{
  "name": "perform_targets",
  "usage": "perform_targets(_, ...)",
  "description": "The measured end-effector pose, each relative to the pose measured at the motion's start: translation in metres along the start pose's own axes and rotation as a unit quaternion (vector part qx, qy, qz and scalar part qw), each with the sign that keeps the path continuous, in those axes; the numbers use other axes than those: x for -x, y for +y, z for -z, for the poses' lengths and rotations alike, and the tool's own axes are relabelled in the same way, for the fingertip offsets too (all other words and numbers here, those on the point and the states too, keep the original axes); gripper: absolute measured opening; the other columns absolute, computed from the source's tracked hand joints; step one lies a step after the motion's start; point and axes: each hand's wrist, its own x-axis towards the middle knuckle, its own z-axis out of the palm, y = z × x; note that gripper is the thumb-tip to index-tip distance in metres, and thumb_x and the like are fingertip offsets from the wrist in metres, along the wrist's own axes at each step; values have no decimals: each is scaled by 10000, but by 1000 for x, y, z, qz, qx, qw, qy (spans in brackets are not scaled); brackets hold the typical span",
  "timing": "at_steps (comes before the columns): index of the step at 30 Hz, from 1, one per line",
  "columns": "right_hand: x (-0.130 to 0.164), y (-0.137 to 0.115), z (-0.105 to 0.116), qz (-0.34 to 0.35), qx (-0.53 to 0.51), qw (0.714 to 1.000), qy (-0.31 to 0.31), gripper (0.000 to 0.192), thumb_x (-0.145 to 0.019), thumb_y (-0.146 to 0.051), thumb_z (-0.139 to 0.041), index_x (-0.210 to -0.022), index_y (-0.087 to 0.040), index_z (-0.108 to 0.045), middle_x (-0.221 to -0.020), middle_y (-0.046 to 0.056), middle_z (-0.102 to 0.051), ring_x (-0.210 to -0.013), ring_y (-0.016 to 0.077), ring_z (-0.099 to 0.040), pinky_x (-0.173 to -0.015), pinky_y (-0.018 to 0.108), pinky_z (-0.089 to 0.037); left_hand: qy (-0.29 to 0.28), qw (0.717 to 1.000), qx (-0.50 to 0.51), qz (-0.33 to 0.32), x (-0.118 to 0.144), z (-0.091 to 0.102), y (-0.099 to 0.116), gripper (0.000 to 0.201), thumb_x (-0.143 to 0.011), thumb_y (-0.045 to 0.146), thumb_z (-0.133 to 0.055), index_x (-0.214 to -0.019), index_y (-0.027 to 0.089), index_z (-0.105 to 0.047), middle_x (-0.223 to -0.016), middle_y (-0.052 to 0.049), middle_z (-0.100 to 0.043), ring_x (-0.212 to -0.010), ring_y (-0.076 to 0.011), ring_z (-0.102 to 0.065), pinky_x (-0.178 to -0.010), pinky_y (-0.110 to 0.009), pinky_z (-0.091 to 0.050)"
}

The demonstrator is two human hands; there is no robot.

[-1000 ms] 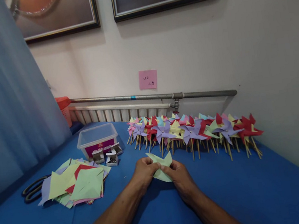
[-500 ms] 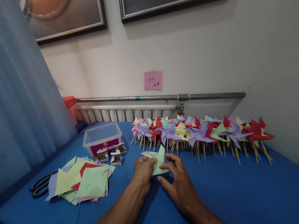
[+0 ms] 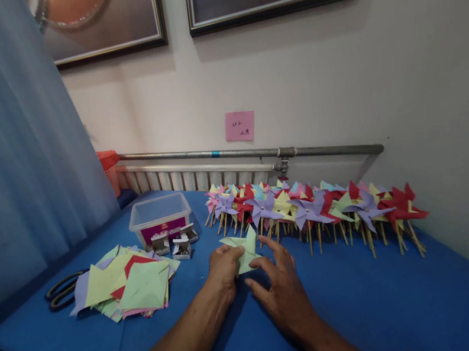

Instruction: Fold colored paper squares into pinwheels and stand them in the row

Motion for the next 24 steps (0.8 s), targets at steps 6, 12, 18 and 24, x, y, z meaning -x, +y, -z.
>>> perform_targets(6,-3,2,-2,5,20,999,27,138,-949,-272,-571,-911,-264,-704,-1465,113,-515,-1370,319,-468,-1078,558,-409,-10,1000,-3,7,-4,3,-9,276,-535,215,-794,-608,174,-531,-544,39,-568,-498,-90,-494,-530,-227,-369)
perform_targets(12,-3,2,-4,45,26,998,29,84,-887,-262,-649,-960,-242,-687,-1486,142,-503,-1391,340,-444,-1084,570,-393,-9,1000,-10,-2,-4,2,-10,273,-530,239,-808,-655,161,-578,-589,12,-619,-531,-111,-540,-541,-238,-395)
perform_targets(18,-4,3,-5,41,38,998,18,126,-924,-225,-578,-902,-264,-696,-1478,104,-525,-1387,321,-449,-1100,574,-370,-9,1000,19,-4,0,-1,-6,294,-517,227,-803,-600,177,-526,-542,31,-578,-503,-101,-517,-531,-232,-382)
perform_targets(24,-6,4,-8,-90,-76,992,50,154,-927,-319,-581,-839,-251,-688,-1437,111,-537,-1330,298,-487,-1088,529,-399,-16,998,-59,-21,2,-2,-8,225,-526,256,-795,-594,157,-605,-532,27,-567,-485,-81,-445,-494,-225,-312)
